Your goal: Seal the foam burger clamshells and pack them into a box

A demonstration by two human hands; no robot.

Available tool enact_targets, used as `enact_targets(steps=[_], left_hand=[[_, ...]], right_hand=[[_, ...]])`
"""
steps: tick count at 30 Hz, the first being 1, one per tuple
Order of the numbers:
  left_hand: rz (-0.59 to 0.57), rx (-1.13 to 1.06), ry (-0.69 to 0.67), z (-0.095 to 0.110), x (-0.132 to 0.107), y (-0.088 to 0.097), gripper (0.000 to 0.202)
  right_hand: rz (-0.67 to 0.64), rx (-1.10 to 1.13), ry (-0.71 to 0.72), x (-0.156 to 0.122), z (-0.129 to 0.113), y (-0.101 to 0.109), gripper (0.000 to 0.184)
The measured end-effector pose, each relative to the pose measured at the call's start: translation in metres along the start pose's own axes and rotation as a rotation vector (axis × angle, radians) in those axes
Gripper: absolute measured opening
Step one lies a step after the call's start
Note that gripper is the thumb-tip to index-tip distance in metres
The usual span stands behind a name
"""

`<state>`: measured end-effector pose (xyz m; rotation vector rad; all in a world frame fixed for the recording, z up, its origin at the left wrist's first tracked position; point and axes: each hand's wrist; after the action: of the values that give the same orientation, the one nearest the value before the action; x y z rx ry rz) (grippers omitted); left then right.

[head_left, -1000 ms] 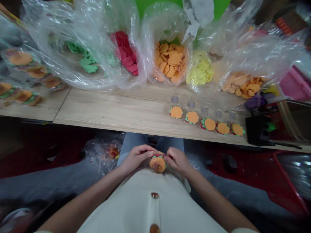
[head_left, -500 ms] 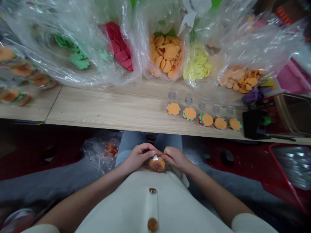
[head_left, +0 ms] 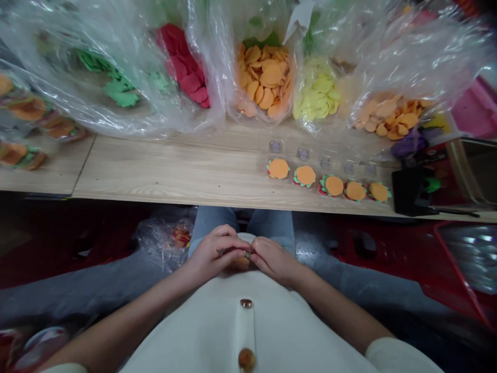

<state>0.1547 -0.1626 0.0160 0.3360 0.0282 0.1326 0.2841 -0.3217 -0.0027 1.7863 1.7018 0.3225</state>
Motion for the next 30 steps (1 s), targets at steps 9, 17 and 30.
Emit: enact_targets(steps=[9, 17, 30], left_hand=[[0.053, 0.061, -0.01, -0.003, -0.008, -0.008, 0.017], [0.578, -0.907, 0.535, -0.02, 0.056, 0.012, 0.017], [0.235, -1.007, 0.355, 0.032, 0.137, -0.025, 0.046]], right_hand=[[-0.023, 0.048, 0.02, 0.001, 0.002, -0.009, 0.024], [0.248, 0.811, -0.379, 0.036, 0.021, -0.002, 0.033], [0.381, 0.957, -0.289, 0.003, 0.049, 0.061, 0.031]])
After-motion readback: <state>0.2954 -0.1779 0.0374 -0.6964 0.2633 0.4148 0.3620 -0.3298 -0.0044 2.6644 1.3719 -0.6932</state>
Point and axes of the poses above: each hand's wrist, its own x-axis towards the middle knuckle, its own y-axis out of the back of the hand, z = x × y, and after that the axes turned 9 degrees about -y, right-handed
